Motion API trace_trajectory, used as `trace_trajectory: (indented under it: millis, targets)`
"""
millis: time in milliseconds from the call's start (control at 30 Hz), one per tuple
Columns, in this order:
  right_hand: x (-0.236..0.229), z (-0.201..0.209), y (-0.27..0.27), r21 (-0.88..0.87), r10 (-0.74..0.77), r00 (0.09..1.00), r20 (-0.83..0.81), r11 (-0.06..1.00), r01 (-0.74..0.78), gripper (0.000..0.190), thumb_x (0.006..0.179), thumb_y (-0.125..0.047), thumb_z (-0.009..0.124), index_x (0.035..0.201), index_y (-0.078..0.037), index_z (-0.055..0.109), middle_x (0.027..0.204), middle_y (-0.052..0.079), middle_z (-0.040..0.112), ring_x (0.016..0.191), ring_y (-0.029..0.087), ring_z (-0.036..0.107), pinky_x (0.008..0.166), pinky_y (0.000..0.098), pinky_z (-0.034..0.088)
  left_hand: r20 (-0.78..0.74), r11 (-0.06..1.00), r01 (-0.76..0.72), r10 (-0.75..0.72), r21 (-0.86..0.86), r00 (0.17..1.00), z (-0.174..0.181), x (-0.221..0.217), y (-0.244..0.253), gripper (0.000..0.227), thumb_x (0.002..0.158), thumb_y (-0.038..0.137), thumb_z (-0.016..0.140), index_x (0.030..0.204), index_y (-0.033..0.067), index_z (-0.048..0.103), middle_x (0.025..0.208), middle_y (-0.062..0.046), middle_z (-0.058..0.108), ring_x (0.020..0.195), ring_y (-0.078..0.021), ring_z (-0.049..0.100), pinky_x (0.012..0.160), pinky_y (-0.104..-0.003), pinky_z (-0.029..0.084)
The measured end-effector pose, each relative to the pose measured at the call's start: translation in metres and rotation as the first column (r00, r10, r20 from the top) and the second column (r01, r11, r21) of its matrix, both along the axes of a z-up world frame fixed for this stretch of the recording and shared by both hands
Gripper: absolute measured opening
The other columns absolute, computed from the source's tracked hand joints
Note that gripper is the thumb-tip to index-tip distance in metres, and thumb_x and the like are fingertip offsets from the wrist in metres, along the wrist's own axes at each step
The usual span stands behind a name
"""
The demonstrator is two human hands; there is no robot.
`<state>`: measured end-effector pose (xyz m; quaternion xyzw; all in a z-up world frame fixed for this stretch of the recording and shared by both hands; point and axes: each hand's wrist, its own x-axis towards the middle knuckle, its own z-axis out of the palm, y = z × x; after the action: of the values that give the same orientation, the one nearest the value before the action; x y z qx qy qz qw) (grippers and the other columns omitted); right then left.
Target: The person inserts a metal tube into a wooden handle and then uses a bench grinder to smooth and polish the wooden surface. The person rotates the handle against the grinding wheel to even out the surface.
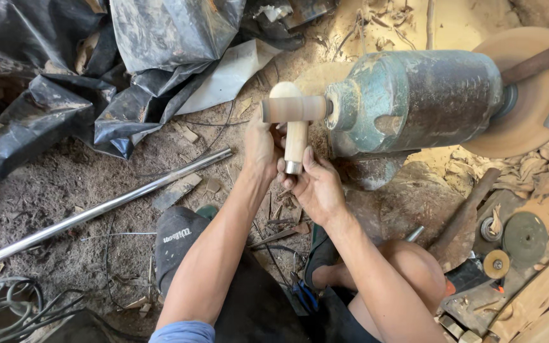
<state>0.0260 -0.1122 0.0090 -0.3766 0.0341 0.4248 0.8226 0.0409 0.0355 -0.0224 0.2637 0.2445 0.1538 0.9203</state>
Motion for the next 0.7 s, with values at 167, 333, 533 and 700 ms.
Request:
trace_trajectory:
  millis: [167, 333, 533, 700]
  targets:
    - [0.002, 0.000, 0.004, 0.024, -0.022, 0.998, 0.052, 0.999, 0.021, 0.051, 0.112, -0.032, 0.041, 0.146, 0.005, 0.048, 0.103, 0.016, 0.066, 0.086, 0.020, 0.064, 0.073, 0.0293, 0.056, -0.068, 0.999, 0.034, -0.034, -0.001, 0.997, 0.004, 0.006, 0.004, 0.030, 0.105, 0.029, 0.048, 0.118, 0.0039, 0.059, 0.085, -0.012, 0.062, 0.057, -0.0184, 0.052, 0.042, -0.029, 0.046]
    - [-0.026, 0.005, -0.013, -0.025, -0.030, 0.999, 0.025, 0.999, 0.030, 0.047, 0.110, -0.028, 0.040, 0.144, 0.005, 0.047, 0.104, 0.017, 0.067, 0.085, 0.022, 0.064, 0.071, 0.0298, 0.055, -0.102, 0.998, 0.059, -0.056, 0.028, 0.993, 0.021, -0.025, -0.016, 0.029, 0.106, 0.026, 0.046, 0.119, 0.0025, 0.056, 0.095, -0.012, 0.064, 0.074, -0.0193, 0.062, 0.055, -0.032, 0.055]
    - [-0.025, 0.003, -0.021, -0.031, -0.026, 0.999, 0.027, 0.999, 0.026, 0.051, 0.110, -0.031, 0.040, 0.145, 0.005, 0.046, 0.102, 0.016, 0.066, 0.082, 0.021, 0.065, 0.069, 0.0291, 0.055, -0.029, 0.998, 0.064, -0.064, -0.007, 0.998, 0.014, -0.024, -0.023, 0.032, 0.111, 0.031, 0.047, 0.116, 0.0012, 0.055, 0.092, -0.011, 0.061, 0.069, -0.0162, 0.055, 0.052, -0.029, 0.050]
    - [0.001, -0.005, -0.008, 0.019, -0.062, 0.998, 0.021, 0.998, 0.061, 0.054, 0.112, -0.034, 0.039, 0.146, 0.006, 0.047, 0.100, 0.015, 0.065, 0.081, 0.019, 0.064, 0.070, 0.0281, 0.055, -0.117, 0.999, 0.025, -0.028, -0.031, 0.993, -0.006, 0.009, -0.012, 0.035, 0.104, 0.033, 0.050, 0.105, -0.0010, 0.060, 0.083, -0.014, 0.062, 0.058, -0.0190, 0.055, 0.045, -0.033, 0.049]
